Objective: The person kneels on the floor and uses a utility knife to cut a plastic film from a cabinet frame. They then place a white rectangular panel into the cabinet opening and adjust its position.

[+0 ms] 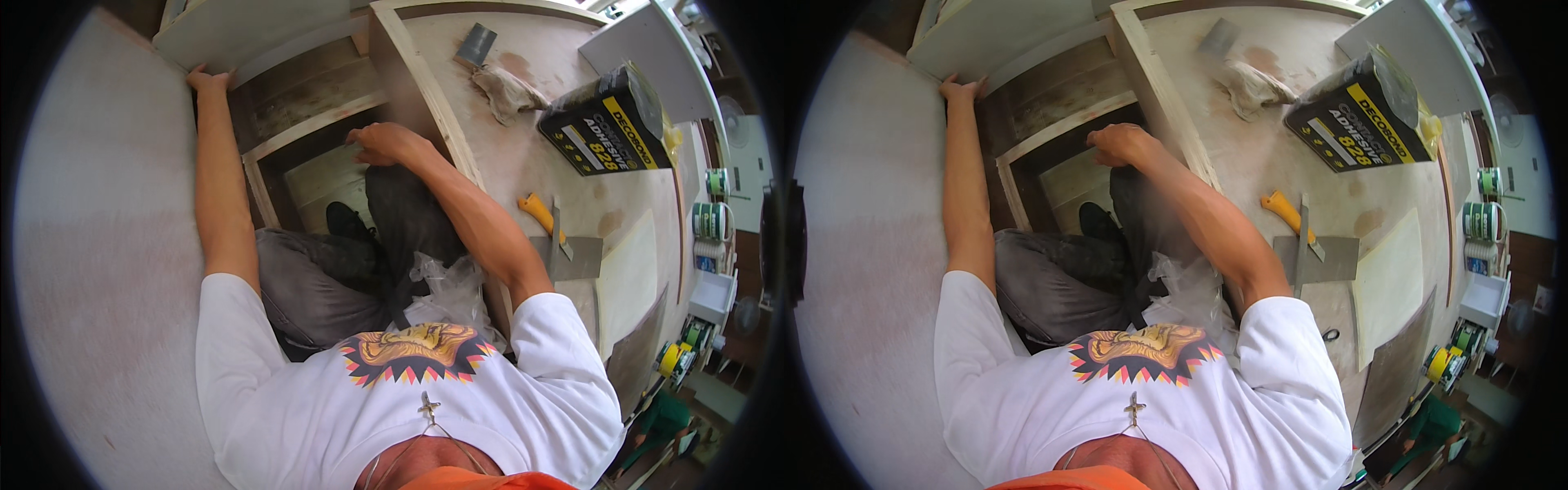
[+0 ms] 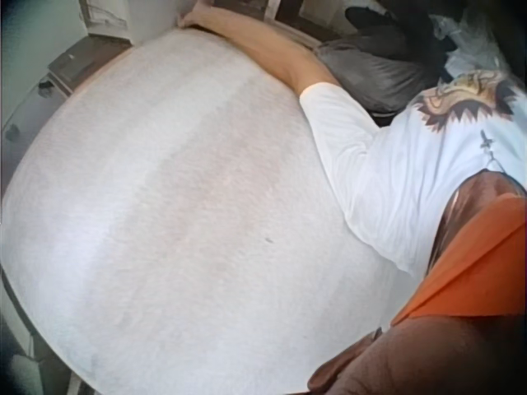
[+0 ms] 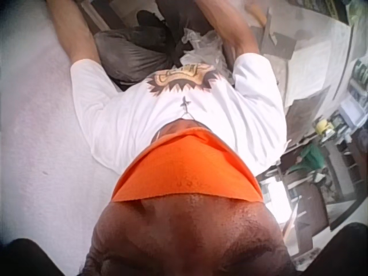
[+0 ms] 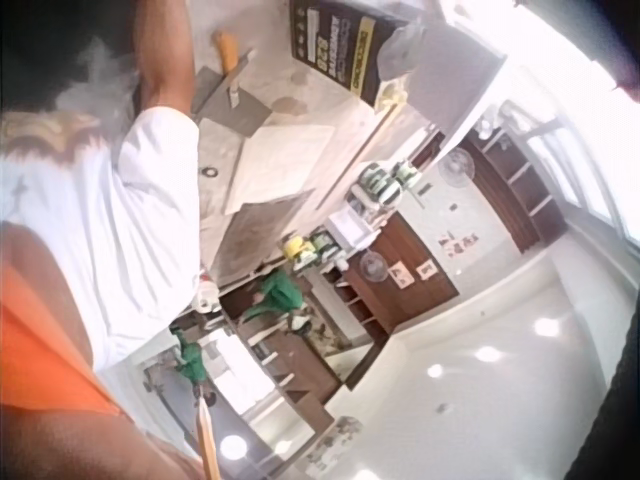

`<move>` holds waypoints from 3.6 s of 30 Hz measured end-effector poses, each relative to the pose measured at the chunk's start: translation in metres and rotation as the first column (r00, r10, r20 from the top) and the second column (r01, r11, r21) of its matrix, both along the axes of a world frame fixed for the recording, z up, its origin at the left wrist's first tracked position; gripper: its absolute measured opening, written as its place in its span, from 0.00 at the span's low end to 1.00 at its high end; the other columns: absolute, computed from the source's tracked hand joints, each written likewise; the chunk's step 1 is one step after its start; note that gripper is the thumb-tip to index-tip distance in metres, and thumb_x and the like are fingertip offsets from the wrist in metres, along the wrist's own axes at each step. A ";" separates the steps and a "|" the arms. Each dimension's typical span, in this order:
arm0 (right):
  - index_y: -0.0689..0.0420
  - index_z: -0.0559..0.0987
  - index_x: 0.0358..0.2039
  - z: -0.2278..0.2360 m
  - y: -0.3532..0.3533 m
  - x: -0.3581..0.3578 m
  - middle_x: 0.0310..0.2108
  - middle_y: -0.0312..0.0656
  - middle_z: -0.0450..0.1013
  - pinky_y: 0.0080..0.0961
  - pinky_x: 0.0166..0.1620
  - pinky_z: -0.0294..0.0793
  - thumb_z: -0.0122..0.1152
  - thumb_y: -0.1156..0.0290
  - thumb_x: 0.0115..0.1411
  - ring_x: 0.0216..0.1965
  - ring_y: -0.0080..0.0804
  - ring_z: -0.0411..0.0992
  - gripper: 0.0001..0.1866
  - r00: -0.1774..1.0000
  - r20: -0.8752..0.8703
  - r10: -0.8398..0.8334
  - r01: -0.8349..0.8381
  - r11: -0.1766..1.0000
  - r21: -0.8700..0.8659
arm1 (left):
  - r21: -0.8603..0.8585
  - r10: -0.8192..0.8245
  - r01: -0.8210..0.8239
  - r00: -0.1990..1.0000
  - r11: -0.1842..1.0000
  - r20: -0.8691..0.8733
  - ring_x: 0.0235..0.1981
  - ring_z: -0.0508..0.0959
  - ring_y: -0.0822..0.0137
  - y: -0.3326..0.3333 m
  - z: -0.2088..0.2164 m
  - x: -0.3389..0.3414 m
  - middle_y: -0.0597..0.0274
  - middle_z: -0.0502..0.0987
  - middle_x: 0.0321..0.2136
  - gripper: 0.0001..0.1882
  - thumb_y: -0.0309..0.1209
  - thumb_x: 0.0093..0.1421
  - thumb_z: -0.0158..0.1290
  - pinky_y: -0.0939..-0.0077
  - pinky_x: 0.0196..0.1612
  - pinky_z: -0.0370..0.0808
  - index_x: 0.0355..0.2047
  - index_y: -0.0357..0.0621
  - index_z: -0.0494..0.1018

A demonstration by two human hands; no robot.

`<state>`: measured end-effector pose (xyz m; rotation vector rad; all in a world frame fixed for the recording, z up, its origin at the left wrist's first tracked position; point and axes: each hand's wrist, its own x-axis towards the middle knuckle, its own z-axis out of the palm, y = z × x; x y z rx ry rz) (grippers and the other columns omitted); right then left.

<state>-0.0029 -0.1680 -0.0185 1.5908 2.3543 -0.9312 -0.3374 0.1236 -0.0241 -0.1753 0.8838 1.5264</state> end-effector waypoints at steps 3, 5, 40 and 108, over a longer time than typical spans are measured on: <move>0.50 0.73 0.63 0.008 -0.006 0.004 0.48 0.54 0.80 0.46 0.56 0.74 0.64 0.60 0.63 0.54 0.53 0.76 0.28 0.999 -0.011 -0.035 0.035 0.999 -0.018 | 0.040 0.009 -0.007 0.999 0.999 -0.047 0.74 0.48 0.44 -0.013 0.008 0.023 0.47 0.48 0.73 0.44 0.32 0.53 0.49 0.35 0.73 0.46 0.72 0.44 0.52; 0.51 0.73 0.63 0.007 -0.006 0.003 0.48 0.55 0.80 0.46 0.57 0.74 0.64 0.60 0.63 0.54 0.54 0.76 0.28 1.000 -0.017 -0.017 0.017 1.000 -0.011 | 0.027 0.021 -0.020 0.999 0.999 -0.046 0.74 0.49 0.44 -0.018 0.015 0.022 0.48 0.50 0.72 0.43 0.32 0.53 0.49 0.35 0.73 0.46 0.72 0.44 0.54; 0.52 0.74 0.63 -0.007 -0.017 0.001 0.43 0.54 0.81 0.43 0.54 0.76 0.66 0.60 0.60 0.50 0.50 0.78 0.30 0.997 -0.055 0.056 -0.052 0.995 0.083 | -0.042 0.038 -0.037 0.999 0.998 0.020 0.71 0.58 0.46 -0.010 0.007 0.012 0.51 0.58 0.69 0.40 0.32 0.51 0.51 0.37 0.72 0.51 0.68 0.44 0.60; 0.55 0.85 0.46 -0.034 0.000 -0.032 0.45 0.47 0.82 0.46 0.50 0.81 0.68 0.59 0.58 0.51 0.48 0.80 0.18 0.984 0.096 0.148 -0.157 0.984 0.089 | -0.239 0.199 -0.135 0.942 0.962 0.268 0.73 0.46 0.38 0.044 -0.015 -0.048 0.39 0.47 0.71 0.49 0.20 0.52 0.57 0.34 0.71 0.58 0.72 0.35 0.45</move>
